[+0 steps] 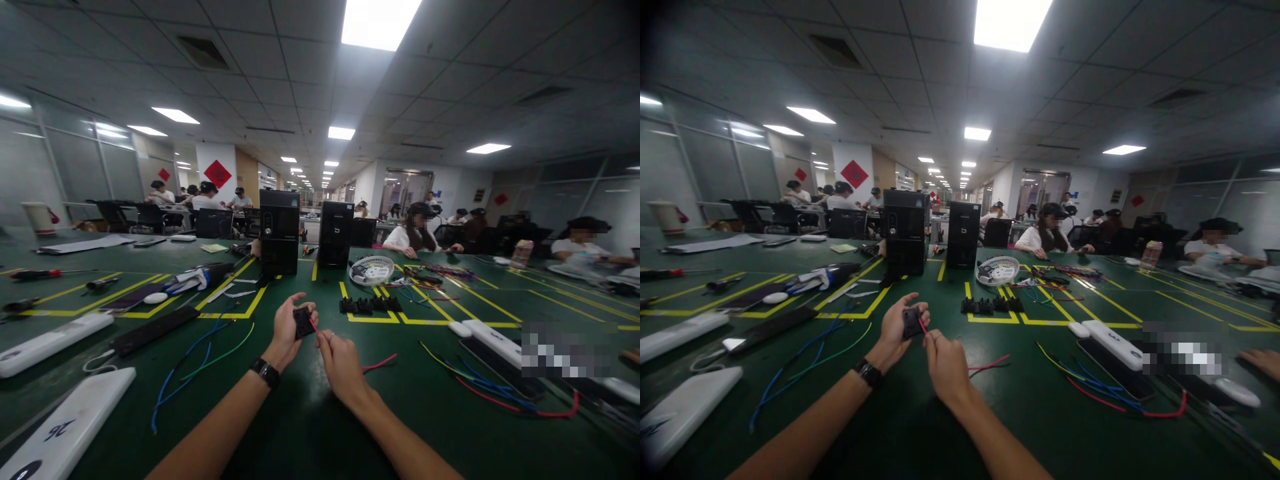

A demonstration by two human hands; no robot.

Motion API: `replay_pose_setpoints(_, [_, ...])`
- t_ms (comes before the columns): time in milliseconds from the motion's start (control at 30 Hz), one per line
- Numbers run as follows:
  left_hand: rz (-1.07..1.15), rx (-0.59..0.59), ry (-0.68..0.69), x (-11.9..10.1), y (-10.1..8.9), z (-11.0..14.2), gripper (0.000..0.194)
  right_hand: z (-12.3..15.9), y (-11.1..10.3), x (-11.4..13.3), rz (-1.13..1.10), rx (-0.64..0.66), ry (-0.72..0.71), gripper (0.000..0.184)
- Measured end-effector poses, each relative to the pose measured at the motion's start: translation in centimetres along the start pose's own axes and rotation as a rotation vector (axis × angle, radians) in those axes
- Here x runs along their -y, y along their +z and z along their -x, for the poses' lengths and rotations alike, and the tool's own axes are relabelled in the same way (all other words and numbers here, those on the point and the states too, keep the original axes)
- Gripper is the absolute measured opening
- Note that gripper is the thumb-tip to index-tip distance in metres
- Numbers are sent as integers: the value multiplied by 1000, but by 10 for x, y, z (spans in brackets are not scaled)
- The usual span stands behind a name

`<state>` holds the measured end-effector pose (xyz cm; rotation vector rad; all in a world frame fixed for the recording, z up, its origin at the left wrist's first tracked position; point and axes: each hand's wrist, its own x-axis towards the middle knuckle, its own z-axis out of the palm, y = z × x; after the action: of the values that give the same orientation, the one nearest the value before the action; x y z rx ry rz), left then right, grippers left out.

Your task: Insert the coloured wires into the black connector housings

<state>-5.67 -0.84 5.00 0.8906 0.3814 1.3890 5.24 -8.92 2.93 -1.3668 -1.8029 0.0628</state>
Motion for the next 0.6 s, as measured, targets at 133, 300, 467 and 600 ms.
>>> replay_pose_setpoints(133, [-209, 12, 80, 1, -12, 1, 25, 0, 8, 15, -71, -41, 10, 35])
replay_pose_setpoints(300, [-291, 109, 109, 2, -9, 4, 21, -6, -8, 13, -103, -118, 5, 38])
replay_pose_setpoints(467, [5, 1, 110, -12, -6, -10, 23, 9, 5, 3, 90, 4, -68, 31])
replay_pose_setpoints(600, [94, -183, 224, -34, -31, -25, 26, 15, 18, 2, 162, 128, -90, 27])
